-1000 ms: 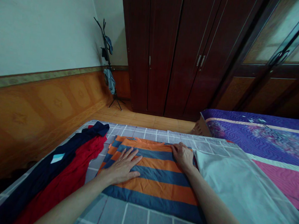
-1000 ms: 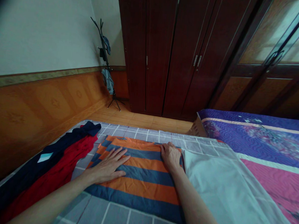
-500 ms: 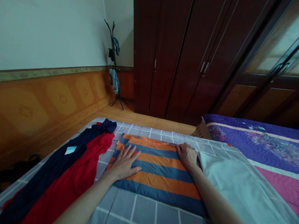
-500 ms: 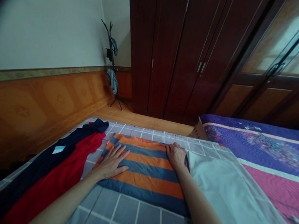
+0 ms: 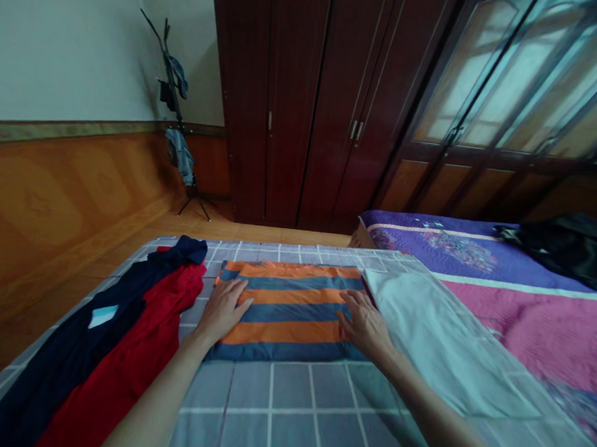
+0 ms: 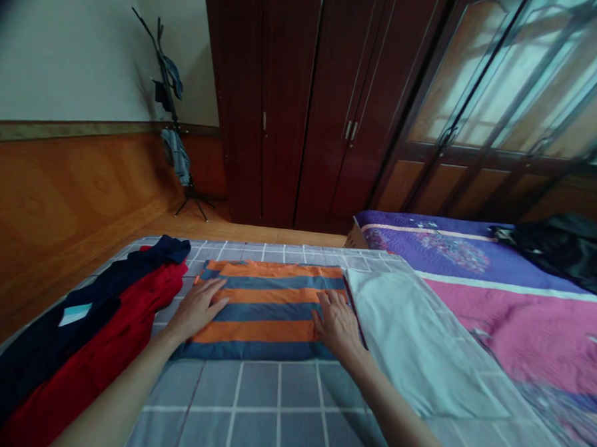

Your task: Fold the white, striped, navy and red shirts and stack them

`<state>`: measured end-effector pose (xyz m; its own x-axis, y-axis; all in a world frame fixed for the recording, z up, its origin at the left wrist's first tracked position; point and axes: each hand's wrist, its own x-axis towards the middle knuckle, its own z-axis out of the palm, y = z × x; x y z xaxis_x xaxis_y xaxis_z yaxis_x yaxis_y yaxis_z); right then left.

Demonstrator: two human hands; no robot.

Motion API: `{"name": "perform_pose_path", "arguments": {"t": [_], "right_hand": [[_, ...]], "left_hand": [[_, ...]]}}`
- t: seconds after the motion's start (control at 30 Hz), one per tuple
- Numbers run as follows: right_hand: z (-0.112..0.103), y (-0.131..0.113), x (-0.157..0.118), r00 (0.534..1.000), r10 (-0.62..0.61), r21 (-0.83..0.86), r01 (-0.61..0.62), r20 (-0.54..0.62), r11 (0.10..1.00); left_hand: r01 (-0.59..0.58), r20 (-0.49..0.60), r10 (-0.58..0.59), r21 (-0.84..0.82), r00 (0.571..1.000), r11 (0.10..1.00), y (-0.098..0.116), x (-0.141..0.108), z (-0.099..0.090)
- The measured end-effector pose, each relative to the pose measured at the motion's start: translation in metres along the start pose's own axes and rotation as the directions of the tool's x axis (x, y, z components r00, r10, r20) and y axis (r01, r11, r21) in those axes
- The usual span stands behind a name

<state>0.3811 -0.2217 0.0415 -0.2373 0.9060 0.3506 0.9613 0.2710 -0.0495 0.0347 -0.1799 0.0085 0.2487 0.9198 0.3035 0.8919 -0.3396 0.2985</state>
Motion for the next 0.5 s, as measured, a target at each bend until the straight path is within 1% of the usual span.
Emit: {"name": "perform_pose_path", "arguments": {"t": [0.07, 0.13, 0.2, 0.27, 0.33, 0.4, 0.43, 0.5], "right_hand": [[0.006, 0.018, -0.025, 0.999, 0.036, 0.020, -0.037, 0.025, 0.999], [0.009, 0.029, -0.045, 0.998, 0.055, 0.037, -0.055, 0.017, 0.998], [0.009, 0.030, -0.056, 0.996, 0.090, 0.055, -0.090, 0.003, 0.994], [0.006, 0.028, -0.058, 0.986, 0.167, 0.062, -0.168, 0.016, 0.984], [0.001, 0.026, -0.054, 0.970, 0.240, 0.056, -0.242, 0.039, 0.969], [-0.004, 0.026, -0.051, 0.957, 0.287, 0.046, -0.290, 0.049, 0.956], [-0.006, 0.028, -0.050, 0.953, 0.297, 0.044, -0.300, 0.052, 0.953], [-0.009, 0.031, -0.051, 0.943, 0.322, 0.034, -0.326, 0.079, 0.945]], "left_hand": [[-0.003, 0.046, 0.002, 0.032, 0.999, 0.999, -0.009, 0.000, 0.004], [-0.008, 0.072, 0.004, 0.055, 0.997, 0.998, -0.014, 0.000, 0.010], [-0.011, 0.077, 0.006, 0.062, 0.997, 0.998, -0.015, 0.000, 0.013], [-0.012, 0.079, 0.007, 0.055, 0.997, 0.998, -0.015, 0.001, 0.012], [-0.005, 0.078, 0.003, 0.026, 0.997, 1.000, -0.017, 0.003, 0.004], [0.026, 0.076, -0.023, -0.038, 0.997, 0.999, -0.020, 0.005, -0.011], [0.057, 0.087, -0.050, -0.078, 0.995, 0.995, -0.023, 0.005, -0.020], [0.146, 0.140, -0.125, -0.152, 0.982, 0.978, -0.028, 0.002, -0.038]]}}
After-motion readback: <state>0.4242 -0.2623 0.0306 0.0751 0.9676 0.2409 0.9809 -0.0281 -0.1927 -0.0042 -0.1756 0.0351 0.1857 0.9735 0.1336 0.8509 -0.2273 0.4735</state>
